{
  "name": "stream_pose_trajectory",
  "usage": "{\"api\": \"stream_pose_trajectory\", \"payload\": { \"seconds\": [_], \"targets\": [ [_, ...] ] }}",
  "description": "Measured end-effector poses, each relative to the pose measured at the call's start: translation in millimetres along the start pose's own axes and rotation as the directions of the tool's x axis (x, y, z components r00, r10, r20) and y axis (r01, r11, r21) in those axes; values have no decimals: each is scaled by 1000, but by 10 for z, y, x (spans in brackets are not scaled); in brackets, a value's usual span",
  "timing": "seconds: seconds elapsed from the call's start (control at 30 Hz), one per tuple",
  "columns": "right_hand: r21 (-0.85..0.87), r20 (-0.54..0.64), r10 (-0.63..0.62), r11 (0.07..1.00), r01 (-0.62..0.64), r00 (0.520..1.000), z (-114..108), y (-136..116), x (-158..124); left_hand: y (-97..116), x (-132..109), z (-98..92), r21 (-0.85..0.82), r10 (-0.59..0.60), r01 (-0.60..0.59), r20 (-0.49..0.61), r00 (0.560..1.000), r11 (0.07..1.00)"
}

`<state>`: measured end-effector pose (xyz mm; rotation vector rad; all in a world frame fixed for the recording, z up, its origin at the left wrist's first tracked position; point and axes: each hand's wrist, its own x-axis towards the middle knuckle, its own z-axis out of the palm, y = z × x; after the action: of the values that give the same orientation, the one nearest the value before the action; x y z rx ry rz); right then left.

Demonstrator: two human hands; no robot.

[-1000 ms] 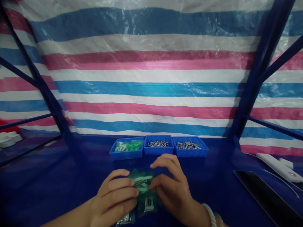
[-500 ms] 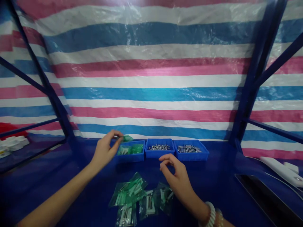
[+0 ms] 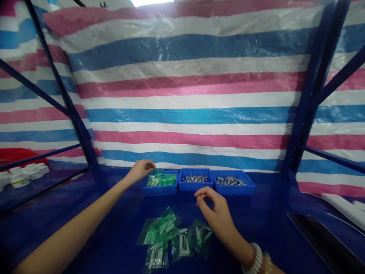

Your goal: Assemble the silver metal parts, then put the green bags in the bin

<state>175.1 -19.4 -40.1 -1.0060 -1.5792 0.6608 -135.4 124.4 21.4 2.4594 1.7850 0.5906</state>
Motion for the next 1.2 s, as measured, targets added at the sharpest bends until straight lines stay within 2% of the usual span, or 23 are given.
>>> {"api": "stream_pose_trajectory", "payload": {
  "seconds": [0.17,0.43,0.63,0.73,0.83,0.87,0.9,0.97,1.07,1.13,1.2],
  "targets": [
    [0,12,9,1000,-9,1000,-11,-12,2,-32,-28,-15,66,-48,51,-45,998,997],
    [8,51,31,999,-32,998,15,-26,-4,38,-84,35,149,-20,20,3,1000,989],
    [7,69,26,1000,-27,997,19,-7,-10,45,-101,-37,183,8,1,-46,999,983],
    [-8,94,28,1000,-27,995,22,17,-12,152,-220,-87,183,20,1,-110,994,983],
    [-57,137,25,998,-17,990,38,25,-28,410,-483,-112,155,50,-19,-204,978,988],
    [-80,149,13,997,-1,989,47,21,-39,516,-596,-108,140,76,-48,-205,976,989],
    [-104,164,-4,994,21,987,58,13,-53,622,-713,-95,119,115,-95,-177,978,988],
    [-145,199,-45,987,75,979,84,-13,-84,806,-936,-42,60,229,-226,-38,973,972],
    [-186,247,-89,973,137,965,113,-54,-122,950,-1159,78,-60,364,-359,166,917,931],
    [-205,261,-99,966,156,960,118,-70,-130,963,-1205,156,-183,366,-327,255,895,927],
    [-218,265,-105,962,166,959,111,-76,-128,947,-1189,216,-287,322,-240,287,902,928]
  ]
}}
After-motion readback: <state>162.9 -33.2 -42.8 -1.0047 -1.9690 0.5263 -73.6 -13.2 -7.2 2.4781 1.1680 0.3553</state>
